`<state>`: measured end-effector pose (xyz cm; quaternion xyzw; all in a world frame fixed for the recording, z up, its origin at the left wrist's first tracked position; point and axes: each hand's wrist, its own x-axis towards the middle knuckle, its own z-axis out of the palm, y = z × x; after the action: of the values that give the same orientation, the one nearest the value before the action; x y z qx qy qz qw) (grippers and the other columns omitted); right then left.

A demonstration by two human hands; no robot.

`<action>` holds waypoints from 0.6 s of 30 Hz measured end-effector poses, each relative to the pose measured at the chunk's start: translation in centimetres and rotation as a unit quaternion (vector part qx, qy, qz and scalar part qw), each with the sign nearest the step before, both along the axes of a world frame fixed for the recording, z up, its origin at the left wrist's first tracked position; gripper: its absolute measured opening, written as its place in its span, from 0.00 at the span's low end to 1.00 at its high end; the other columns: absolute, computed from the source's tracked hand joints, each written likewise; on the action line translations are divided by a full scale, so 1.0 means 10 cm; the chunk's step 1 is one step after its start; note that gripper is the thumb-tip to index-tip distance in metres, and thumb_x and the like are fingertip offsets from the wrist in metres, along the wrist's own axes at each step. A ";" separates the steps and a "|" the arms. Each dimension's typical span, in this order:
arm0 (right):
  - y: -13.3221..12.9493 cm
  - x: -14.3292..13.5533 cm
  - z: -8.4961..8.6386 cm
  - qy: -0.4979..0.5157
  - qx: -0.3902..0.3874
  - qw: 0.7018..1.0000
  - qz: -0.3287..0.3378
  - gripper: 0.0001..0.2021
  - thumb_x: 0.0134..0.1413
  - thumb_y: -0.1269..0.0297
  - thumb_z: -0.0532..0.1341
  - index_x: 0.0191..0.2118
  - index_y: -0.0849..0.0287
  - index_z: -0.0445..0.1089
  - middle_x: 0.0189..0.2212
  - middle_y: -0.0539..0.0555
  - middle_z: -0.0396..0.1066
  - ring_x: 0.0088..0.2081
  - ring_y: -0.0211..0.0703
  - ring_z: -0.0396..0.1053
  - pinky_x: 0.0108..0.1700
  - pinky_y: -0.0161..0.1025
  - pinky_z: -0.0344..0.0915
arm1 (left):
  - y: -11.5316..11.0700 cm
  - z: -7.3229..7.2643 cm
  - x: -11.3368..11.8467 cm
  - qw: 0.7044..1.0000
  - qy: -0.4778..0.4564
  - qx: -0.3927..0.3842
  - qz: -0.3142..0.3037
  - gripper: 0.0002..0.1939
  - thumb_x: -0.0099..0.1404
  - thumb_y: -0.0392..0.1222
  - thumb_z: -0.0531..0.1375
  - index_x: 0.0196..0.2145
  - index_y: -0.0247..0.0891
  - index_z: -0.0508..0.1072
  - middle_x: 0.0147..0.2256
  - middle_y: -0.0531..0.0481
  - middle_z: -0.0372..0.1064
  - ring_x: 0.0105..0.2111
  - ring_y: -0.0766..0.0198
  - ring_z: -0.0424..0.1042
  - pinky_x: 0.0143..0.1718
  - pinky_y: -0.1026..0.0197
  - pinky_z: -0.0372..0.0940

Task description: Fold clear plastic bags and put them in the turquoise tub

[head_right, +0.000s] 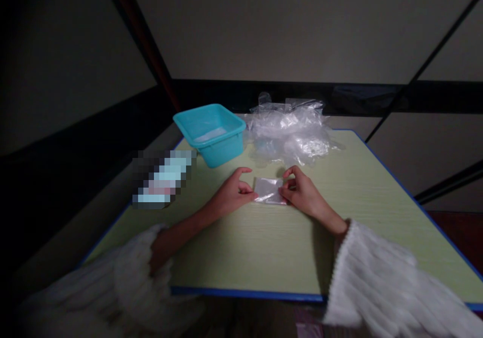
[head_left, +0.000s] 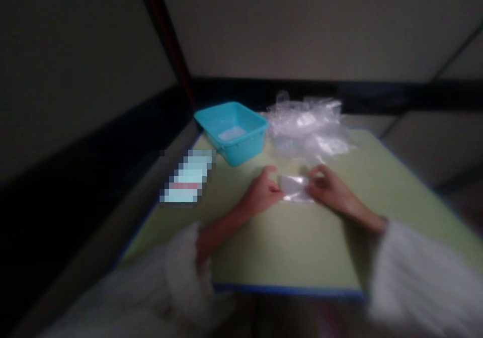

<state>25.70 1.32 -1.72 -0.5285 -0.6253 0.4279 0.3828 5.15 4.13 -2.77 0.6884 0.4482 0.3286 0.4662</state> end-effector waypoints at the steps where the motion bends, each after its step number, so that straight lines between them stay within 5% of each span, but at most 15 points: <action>1: 0.00 0.00 -0.01 -0.002 0.002 1.000 -0.003 0.18 0.43 0.58 0.61 0.36 0.54 0.51 0.17 0.41 0.61 0.16 0.34 0.60 0.17 0.32 0.53 | 0.00 0.00 0.00 1.000 -0.003 0.001 -0.004 0.31 0.50 0.29 0.62 0.51 0.36 0.56 0.21 0.62 0.64 0.20 0.71 0.65 0.23 0.70 0.57; 14: 0.00 -0.02 0.00 -0.013 0.020 0.999 -0.038 0.18 0.43 0.56 0.61 0.36 0.55 0.52 0.18 0.43 0.63 0.16 0.35 0.63 0.15 0.31 0.54 | 0.00 -0.02 0.01 1.000 0.015 0.026 0.003 0.32 0.50 0.26 0.59 0.53 0.35 0.55 0.20 0.64 0.62 0.19 0.73 0.60 0.23 0.71 0.53; 18: -0.05 0.00 0.09 -0.091 0.115 0.987 -0.072 0.11 0.51 0.58 0.58 0.37 0.56 0.57 0.26 0.50 0.68 0.20 0.37 0.66 0.18 0.33 0.59 | 0.02 -0.06 0.01 1.000 0.008 0.026 0.000 0.34 0.51 0.26 0.60 0.54 0.37 0.54 0.20 0.64 0.62 0.19 0.73 0.62 0.23 0.71 0.54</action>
<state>25.67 0.77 -0.85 -0.5616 -0.6627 0.2745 0.4124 5.26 4.34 -3.38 0.7031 0.4428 0.3348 0.4444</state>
